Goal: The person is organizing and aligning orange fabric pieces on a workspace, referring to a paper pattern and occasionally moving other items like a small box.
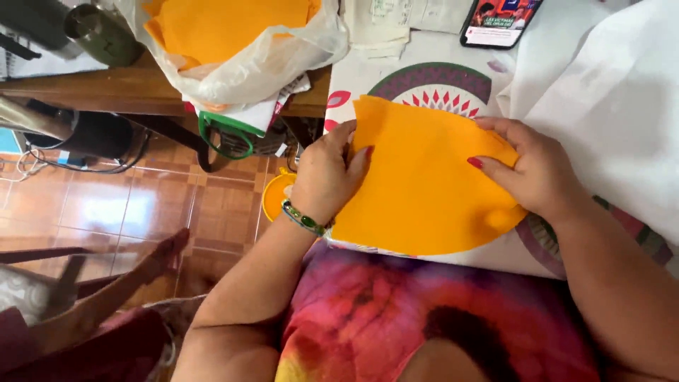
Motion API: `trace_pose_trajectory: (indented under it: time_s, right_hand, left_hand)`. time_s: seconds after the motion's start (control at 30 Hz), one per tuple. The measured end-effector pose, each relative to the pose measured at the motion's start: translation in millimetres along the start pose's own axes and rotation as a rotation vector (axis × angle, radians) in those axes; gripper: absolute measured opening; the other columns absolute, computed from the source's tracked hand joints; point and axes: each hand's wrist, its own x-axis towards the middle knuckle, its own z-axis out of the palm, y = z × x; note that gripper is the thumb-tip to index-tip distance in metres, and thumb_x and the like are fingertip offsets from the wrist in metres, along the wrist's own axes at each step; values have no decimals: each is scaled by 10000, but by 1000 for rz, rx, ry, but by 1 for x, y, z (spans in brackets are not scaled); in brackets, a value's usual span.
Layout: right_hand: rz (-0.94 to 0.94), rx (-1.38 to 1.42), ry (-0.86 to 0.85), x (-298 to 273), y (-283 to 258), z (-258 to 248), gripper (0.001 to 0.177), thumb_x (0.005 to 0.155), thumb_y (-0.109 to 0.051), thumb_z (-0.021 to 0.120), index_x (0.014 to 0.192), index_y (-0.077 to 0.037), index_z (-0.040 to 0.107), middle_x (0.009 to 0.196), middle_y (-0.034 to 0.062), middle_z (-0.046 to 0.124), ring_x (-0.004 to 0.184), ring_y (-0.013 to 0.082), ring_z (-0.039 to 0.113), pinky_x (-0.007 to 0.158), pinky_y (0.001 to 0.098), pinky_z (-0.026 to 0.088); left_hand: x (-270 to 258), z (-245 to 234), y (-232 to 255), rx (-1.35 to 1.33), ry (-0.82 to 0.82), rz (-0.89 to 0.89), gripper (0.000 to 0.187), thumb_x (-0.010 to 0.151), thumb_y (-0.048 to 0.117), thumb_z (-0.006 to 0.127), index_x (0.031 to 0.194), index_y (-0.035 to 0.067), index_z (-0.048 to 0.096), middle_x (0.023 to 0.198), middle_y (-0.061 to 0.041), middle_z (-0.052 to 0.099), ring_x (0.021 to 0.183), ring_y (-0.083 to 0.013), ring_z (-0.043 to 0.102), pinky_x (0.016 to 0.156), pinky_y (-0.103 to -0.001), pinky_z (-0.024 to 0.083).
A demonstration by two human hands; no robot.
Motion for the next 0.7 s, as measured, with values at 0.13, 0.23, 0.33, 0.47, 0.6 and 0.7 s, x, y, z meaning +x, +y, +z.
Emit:
trace_pose_trajectory:
  time_s: [0.13,0.23,0.33,0.47,0.6,0.7]
  right_hand:
    - [335,438,-49,-6,-30,-9,699,887,-39,686,1537,-175,469,1189,138,718,1033,235,702,852,340,556]
    - [278,396,-9,-19,-23,-5,696,861,-21,715,1516,-149,517,1172,122,741,1047,207,708,896,323,565]
    - [-326,-16,184,-45,-11,6,490,908,17,735,1389,4,640,1442,148,636,1323,214,602,1188,309,421]
    - [-893,-269,11,-77,-42,20,302,1031,-56,545,1302,-18,672,1155,105,726,960,308,666,868,433,576]
    - [-918,-262,-306,-86,-42,37,349,1020,-145,465,1261,-86,710,1253,35,744,1019,244,625,921,411,477]
    - [-714,63,-411,-83,-39,29,510,859,-410,810,1244,-90,715,1193,16,780,1055,221,721,950,409,523]
  left_hand:
    - [-1,2,0,-1,13,40,432,900,262,708,1287,98,609,839,-92,703,778,-357,693,655,-486,497]
    - [-4,5,0,54,46,51,454,913,280,707,1312,83,611,904,-118,724,795,-368,700,633,-503,516]
    - [-5,4,1,65,49,81,507,897,256,721,1342,52,591,971,-137,733,831,-368,700,666,-499,536]
    - [-15,-5,6,35,-17,55,631,847,196,684,1439,79,501,890,-92,683,814,-338,671,661,-488,517]
    - [-22,-11,3,-32,-64,-2,850,723,36,580,1552,106,406,1185,-191,716,1085,-405,695,865,-467,545]
    - [-24,-12,6,-49,-45,33,816,767,10,593,1553,81,385,1275,-193,709,1127,-404,698,845,-481,562]
